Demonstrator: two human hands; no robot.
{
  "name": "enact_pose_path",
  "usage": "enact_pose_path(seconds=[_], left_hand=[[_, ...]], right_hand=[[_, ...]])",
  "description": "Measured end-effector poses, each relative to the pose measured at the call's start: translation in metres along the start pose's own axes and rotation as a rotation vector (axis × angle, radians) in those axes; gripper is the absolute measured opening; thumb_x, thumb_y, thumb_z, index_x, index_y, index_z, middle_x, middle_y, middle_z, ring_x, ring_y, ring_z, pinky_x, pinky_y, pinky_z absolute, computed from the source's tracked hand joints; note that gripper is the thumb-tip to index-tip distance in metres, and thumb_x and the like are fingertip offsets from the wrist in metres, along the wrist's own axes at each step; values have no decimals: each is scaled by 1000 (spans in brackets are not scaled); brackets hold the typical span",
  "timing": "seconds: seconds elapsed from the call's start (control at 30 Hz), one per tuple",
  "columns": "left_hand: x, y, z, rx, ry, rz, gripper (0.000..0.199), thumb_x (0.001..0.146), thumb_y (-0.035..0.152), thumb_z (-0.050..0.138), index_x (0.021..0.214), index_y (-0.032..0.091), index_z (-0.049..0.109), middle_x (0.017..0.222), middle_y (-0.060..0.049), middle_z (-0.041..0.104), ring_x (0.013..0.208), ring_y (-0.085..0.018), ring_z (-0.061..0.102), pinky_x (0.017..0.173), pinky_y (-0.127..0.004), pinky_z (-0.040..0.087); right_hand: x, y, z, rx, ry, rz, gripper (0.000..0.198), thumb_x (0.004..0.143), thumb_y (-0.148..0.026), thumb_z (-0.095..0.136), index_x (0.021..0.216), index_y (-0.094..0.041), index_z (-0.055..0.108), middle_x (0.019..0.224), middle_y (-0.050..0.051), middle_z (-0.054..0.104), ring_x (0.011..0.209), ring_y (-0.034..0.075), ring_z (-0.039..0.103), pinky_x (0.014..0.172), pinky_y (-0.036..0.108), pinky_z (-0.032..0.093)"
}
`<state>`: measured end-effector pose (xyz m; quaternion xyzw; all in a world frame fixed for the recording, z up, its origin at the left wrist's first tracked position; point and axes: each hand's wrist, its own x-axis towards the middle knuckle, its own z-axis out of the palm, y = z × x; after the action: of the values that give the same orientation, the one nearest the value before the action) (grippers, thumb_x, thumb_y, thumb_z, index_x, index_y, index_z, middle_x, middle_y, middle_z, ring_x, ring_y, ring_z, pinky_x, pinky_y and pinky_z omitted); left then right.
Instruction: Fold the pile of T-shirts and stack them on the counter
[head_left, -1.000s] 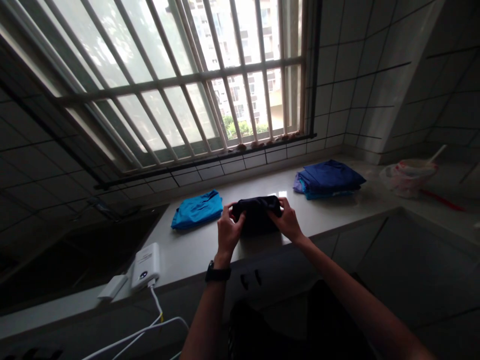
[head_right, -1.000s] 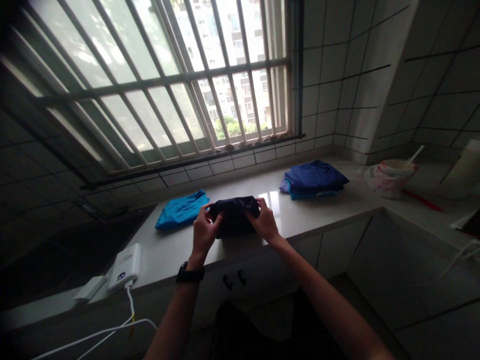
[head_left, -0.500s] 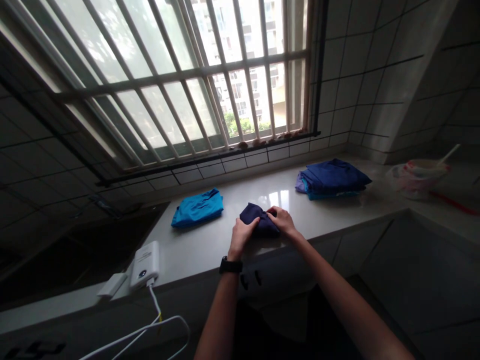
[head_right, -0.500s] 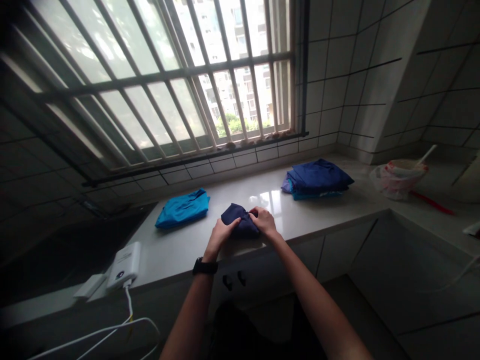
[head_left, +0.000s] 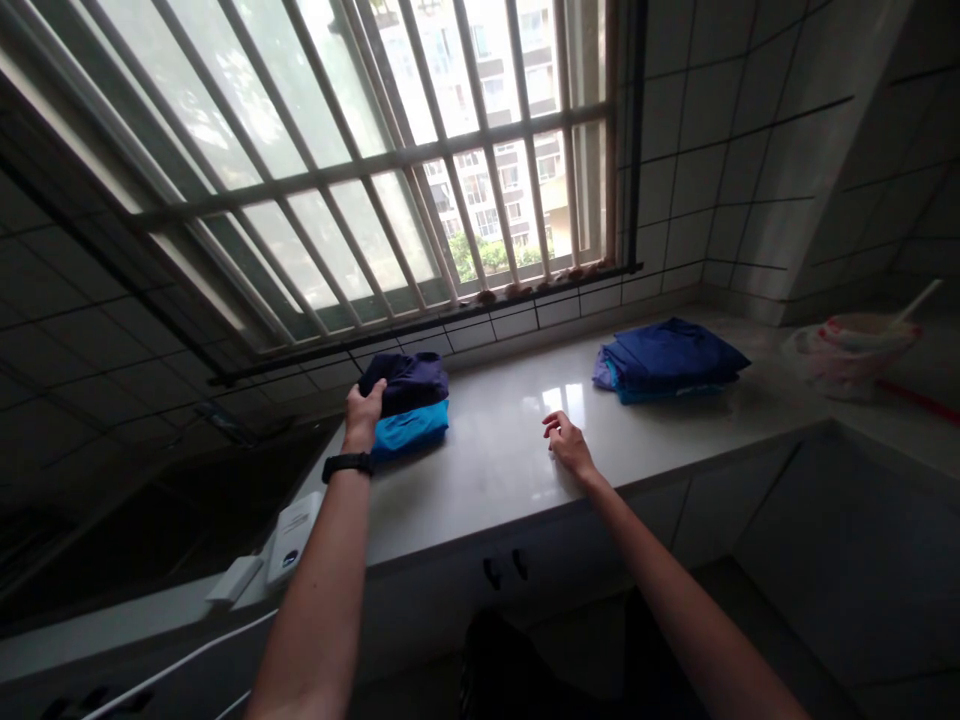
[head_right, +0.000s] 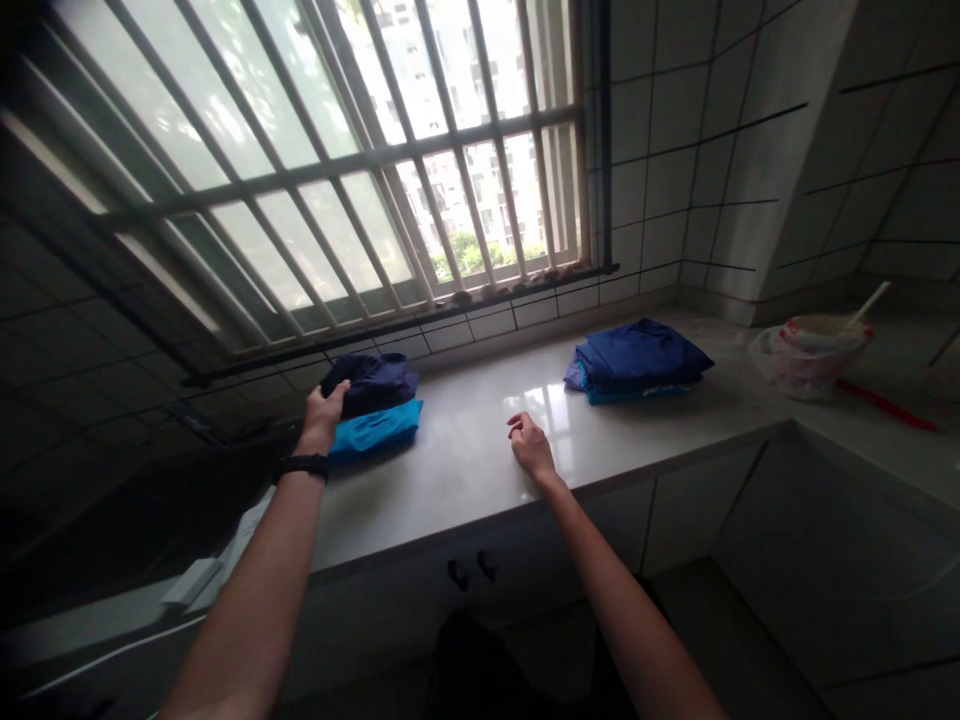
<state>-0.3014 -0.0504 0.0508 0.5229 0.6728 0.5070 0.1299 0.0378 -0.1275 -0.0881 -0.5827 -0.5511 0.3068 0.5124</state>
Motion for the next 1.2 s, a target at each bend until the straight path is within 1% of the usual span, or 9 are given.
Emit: enact_pose_path(seconds=[0.17, 0.3, 0.37, 0.43, 0.53, 0.63, 0.83, 0.97, 1.2], left_hand=[[-6, -41, -9, 334, -85, -161, 20, 80, 31, 69, 92, 16, 62, 99, -19, 71, 114, -44, 63, 95, -58, 49], [-12, -46, 1, 677, -83, -185, 39, 86, 38, 59, 111, 8, 62, 118, -27, 66, 119, -45, 60, 94, -56, 49], [-17, -38, 8, 752, 38, -78, 50, 88, 36, 54, 125, 2, 55, 133, -33, 57, 128, -46, 52, 99, -58, 46], [-24, -31, 17, 817, 62, 181, 54, 92, 37, 48, 136, 6, 52, 142, -30, 51, 133, -43, 47, 104, -55, 43], [-32, -27, 31, 913, -241, 445, 51, 95, 46, 43, 136, 19, 59, 143, -18, 56, 129, -36, 53, 105, -47, 44], [-30, -31, 42, 982, -390, 374, 54, 97, 53, 36, 131, 21, 64, 141, -16, 60, 125, -34, 57, 101, -43, 45], [-25, -19, 60, 968, -228, 347, 54, 98, 46, 36, 130, 9, 59, 134, -24, 63, 124, -37, 57, 103, -48, 41], [-69, -2, 77, 855, -109, 503, 46, 96, 38, 38, 129, 10, 56, 127, -21, 65, 116, -33, 60, 101, -43, 41], [-155, -11, 104, 792, -379, 654, 25, 93, 23, 45, 111, 17, 60, 108, -14, 69, 106, -29, 64, 95, -39, 43]], right_hand=[[-1, -2, 0, -72, -16, -8, 25, 81, -10, 45, 95, -23, 62, 82, 0, 68, 65, 16, 59, 63, 25, 43], [-2, -4, -1, -118, -15, -12, 25, 82, -10, 46, 96, -22, 63, 83, 1, 68, 66, 16, 59, 65, 26, 42], [-2, -6, -2, -131, -19, -2, 26, 83, -10, 45, 98, -22, 64, 84, 2, 69, 69, 17, 60, 67, 26, 42], [-3, -7, -2, -135, -25, 7, 28, 83, -10, 45, 99, -22, 65, 85, 3, 69, 70, 18, 60, 68, 27, 42], [-3, -8, -2, -134, -30, 10, 30, 83, -11, 44, 101, -21, 66, 86, 3, 70, 69, 19, 60, 68, 28, 42], [-3, -8, -2, -145, -33, 10, 30, 84, -11, 44, 102, -21, 66, 86, 4, 69, 69, 19, 60, 68, 28, 43], [-2, -11, -2, -170, -25, 6, 27, 83, -9, 45, 96, -23, 65, 83, 1, 69, 73, 17, 60, 70, 25, 44], [0, -12, -2, -165, -26, 21, 30, 80, -5, 45, 93, -23, 66, 80, 1, 69, 75, 17, 61, 73, 25, 44], [-2, -7, -4, -152, -27, 2, 32, 76, -8, 41, 85, -24, 67, 73, -1, 64, 73, 18, 60, 71, 25, 45]])
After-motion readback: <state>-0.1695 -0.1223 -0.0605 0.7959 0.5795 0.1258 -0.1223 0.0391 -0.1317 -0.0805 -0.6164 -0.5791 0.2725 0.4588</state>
